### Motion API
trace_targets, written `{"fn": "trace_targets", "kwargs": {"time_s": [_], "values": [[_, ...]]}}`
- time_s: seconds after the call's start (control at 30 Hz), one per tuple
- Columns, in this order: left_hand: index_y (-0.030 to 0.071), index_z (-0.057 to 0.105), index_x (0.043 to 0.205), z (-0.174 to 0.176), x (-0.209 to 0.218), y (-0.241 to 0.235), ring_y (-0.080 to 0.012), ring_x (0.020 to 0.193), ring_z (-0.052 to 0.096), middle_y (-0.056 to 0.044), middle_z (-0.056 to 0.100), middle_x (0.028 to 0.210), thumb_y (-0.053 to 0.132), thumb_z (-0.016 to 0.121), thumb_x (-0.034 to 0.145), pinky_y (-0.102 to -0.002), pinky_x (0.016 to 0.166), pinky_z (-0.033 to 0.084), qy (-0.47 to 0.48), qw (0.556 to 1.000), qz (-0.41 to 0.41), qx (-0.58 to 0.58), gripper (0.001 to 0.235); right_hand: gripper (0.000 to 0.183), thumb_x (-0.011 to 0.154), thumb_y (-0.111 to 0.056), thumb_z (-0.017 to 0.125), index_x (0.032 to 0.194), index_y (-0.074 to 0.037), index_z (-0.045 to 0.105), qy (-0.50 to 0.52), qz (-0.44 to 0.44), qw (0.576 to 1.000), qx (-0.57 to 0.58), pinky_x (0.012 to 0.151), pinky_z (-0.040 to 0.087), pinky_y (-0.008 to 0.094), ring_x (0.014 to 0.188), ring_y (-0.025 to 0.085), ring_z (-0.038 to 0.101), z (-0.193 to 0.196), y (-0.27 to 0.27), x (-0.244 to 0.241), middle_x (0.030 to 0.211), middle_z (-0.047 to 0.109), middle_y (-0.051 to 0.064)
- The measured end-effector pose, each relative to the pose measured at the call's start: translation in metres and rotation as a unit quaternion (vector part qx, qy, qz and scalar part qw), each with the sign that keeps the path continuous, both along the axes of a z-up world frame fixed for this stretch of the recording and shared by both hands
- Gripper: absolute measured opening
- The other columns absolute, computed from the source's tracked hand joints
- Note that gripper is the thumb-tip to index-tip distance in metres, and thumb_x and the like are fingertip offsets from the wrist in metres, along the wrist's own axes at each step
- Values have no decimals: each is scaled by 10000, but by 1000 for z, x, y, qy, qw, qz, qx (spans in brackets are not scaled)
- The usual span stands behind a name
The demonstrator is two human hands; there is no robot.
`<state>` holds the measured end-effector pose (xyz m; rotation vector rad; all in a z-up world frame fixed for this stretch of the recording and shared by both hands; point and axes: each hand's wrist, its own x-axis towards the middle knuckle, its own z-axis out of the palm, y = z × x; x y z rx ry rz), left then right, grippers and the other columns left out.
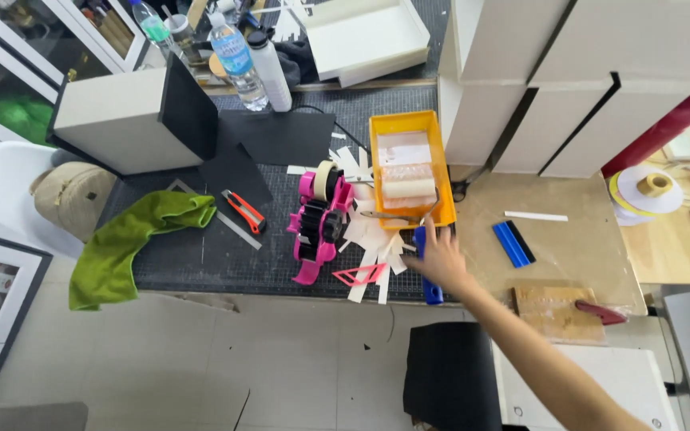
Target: Applying adhesive to a board and covering it with a black sheet using a roller, brush, and scraper.
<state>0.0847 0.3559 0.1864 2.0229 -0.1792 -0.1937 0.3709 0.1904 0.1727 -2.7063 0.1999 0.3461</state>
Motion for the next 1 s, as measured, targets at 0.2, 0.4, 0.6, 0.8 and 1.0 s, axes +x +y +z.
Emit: {"fn": "trace_targets", "kwargs": {"time_s": [0.2,0.4,0.6,0.8,1.0], "values": [[65,615,1192,-16,250,-36,-335,1090,630,-142,632,1101,235,591,1008,-457,981,459,-142,979,-66,134,252,805,998,-107,507,1629,-235,24,68,-9,997,16,910,551,560,1110,493,653,27,-16,-50,1207,594,270],[84,644,1038,-130,337,-60,-256,1016,551,-76,538,993,196,765,848,-499,989,361,-409,827,42,385,251,690,946,-313,591,1571,-316,299,44,-68,982,169,821,573,470,940,397,680,64,-50,-24,1070,687,258],[133,660,959,-108,315,-72,-256,1095,508,-71,565,994,81,718,868,-524,1004,259,-379,843,22,381,120,582,978,-330,496,1547,-340,372,-18,-3,1000,26,928,572,481,1120,363,683,6,-30,109,1179,708,195],[116,649,1015,-133,299,-80,-241,995,606,-108,592,998,22,688,907,-533,1086,209,-356,869,1,342,149,648,959,-207,467,1579,-301,304,29,7,999,-28,971,548,488,1156,384,666,17,3,110,1240,666,220],[135,655,966,-140,305,-87,-235,837,623,-96,612,893,46,699,905,-492,986,276,-369,864,20,343,116,573,959,-301,514,1523,-332,421,52,27,997,-45,964,558,490,1152,409,664,22,-36,89,1222,684,229]]}}
